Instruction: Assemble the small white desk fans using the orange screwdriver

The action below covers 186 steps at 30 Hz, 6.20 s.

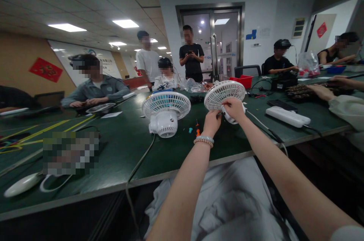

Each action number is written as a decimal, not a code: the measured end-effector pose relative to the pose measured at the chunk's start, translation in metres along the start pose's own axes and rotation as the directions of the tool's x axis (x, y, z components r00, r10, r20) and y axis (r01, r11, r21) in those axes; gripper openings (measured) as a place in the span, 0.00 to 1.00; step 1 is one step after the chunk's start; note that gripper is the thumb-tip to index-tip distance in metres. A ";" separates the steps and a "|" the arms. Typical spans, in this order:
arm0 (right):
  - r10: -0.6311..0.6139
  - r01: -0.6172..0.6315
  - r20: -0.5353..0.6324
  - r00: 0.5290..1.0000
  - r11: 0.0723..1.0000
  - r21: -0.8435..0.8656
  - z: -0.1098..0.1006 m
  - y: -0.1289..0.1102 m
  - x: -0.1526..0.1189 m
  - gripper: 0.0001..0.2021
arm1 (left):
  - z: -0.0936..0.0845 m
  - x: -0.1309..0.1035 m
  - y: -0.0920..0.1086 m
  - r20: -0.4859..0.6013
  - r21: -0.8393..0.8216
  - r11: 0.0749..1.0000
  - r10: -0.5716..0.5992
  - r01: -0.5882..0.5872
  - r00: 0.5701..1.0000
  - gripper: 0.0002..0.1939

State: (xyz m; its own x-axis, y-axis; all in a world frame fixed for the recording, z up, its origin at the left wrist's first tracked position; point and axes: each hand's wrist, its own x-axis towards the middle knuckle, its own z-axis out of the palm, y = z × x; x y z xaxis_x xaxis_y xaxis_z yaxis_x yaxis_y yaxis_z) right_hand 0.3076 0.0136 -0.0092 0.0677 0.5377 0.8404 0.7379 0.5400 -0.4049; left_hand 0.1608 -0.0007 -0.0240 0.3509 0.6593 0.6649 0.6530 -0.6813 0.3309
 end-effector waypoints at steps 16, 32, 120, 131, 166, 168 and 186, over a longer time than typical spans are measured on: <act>0.005 -0.005 0.002 1.000 1.000 0.009 0.001 0.002 0.000 0.10 | 0.004 0.003 -0.004 -0.045 -0.075 0.997 -0.032 0.029 0.998 0.11; 0.016 -0.016 0.016 1.000 1.000 0.009 -0.001 -0.001 0.000 0.10 | 0.004 0.002 -0.006 -0.035 -0.073 0.997 -0.025 0.023 0.999 0.10; 0.115 0.208 0.459 0.881 0.777 -0.595 -0.016 -0.036 -0.010 0.13 | 0.032 0.007 -0.018 0.333 0.226 0.974 -0.068 -0.009 0.941 0.13; 0.086 0.220 0.445 0.891 0.776 -0.591 -0.015 -0.035 -0.011 0.13 | 0.016 0.005 -0.011 0.058 0.095 0.956 -0.284 0.278 0.957 0.09; 0.121 0.196 0.450 0.885 0.779 -0.595 -0.017 -0.038 -0.011 0.13 | 0.007 0.005 -0.001 -0.033 -0.061 0.995 -0.080 0.078 0.996 0.07; 0.119 0.196 0.449 0.886 0.779 -0.595 -0.017 -0.038 -0.011 0.13 | 0.006 0.005 0.000 -0.032 -0.057 0.996 -0.075 0.073 0.997 0.07; 0.124 0.196 0.454 0.882 0.779 -0.595 -0.016 -0.037 -0.011 0.13 | 0.007 0.004 0.000 -0.041 -0.081 0.994 -0.077 0.074 0.996 0.09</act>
State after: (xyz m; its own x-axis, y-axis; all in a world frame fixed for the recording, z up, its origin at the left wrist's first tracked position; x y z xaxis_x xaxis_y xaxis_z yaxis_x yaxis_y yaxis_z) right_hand 0.2908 -0.0226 0.0025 -0.1532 0.8356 0.5276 0.9880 0.1411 0.0635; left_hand 0.1665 0.0038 -0.0259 0.2720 0.6964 0.6641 0.6207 -0.6544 0.4319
